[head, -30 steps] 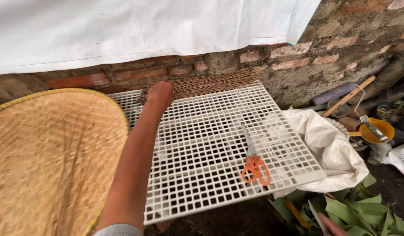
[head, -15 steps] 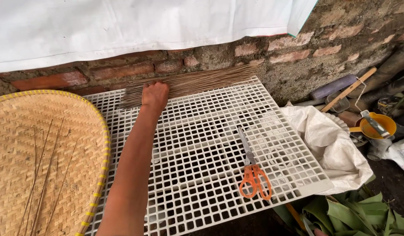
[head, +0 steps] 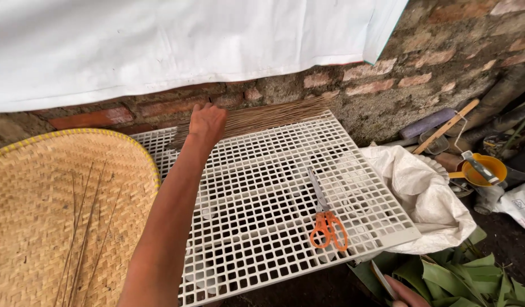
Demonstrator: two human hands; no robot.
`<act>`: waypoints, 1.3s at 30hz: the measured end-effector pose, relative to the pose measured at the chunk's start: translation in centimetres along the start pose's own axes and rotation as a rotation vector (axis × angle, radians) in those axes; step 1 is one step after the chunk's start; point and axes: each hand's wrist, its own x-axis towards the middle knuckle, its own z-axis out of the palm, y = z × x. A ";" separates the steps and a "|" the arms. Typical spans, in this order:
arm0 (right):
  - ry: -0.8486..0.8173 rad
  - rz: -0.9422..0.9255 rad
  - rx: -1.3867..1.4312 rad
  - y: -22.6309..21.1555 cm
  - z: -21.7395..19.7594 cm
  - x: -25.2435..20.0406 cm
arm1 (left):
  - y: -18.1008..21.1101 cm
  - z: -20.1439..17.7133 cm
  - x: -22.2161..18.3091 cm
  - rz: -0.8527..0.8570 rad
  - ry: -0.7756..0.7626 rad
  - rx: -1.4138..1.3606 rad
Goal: Stripping leaf material from palm frond midribs using a small blade to prepare them for broom making
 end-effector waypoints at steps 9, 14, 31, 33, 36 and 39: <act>0.298 -0.097 -0.247 -28.4 1.6 -8.4 | 1.3 -8.0 -8.6 0.043 0.146 -0.859; 0.111 0.225 -0.255 -34.4 0.1 -9.2 | 4.9 -11.2 -15.3 0.107 0.302 -1.397; -0.086 0.131 0.602 -36.2 2.8 -11.5 | 14.2 -15.7 -30.3 0.300 0.437 -2.344; -0.126 0.027 0.590 -35.2 3.0 -11.3 | 14.1 -15.3 -30.3 0.307 0.463 -2.370; -0.053 -0.025 0.447 -34.6 3.6 -10.9 | 14.2 -15.3 -30.7 0.304 0.455 -2.353; 0.113 -0.169 0.287 -33.9 4.0 -10.9 | 13.3 -16.6 -32.1 0.059 0.230 -1.732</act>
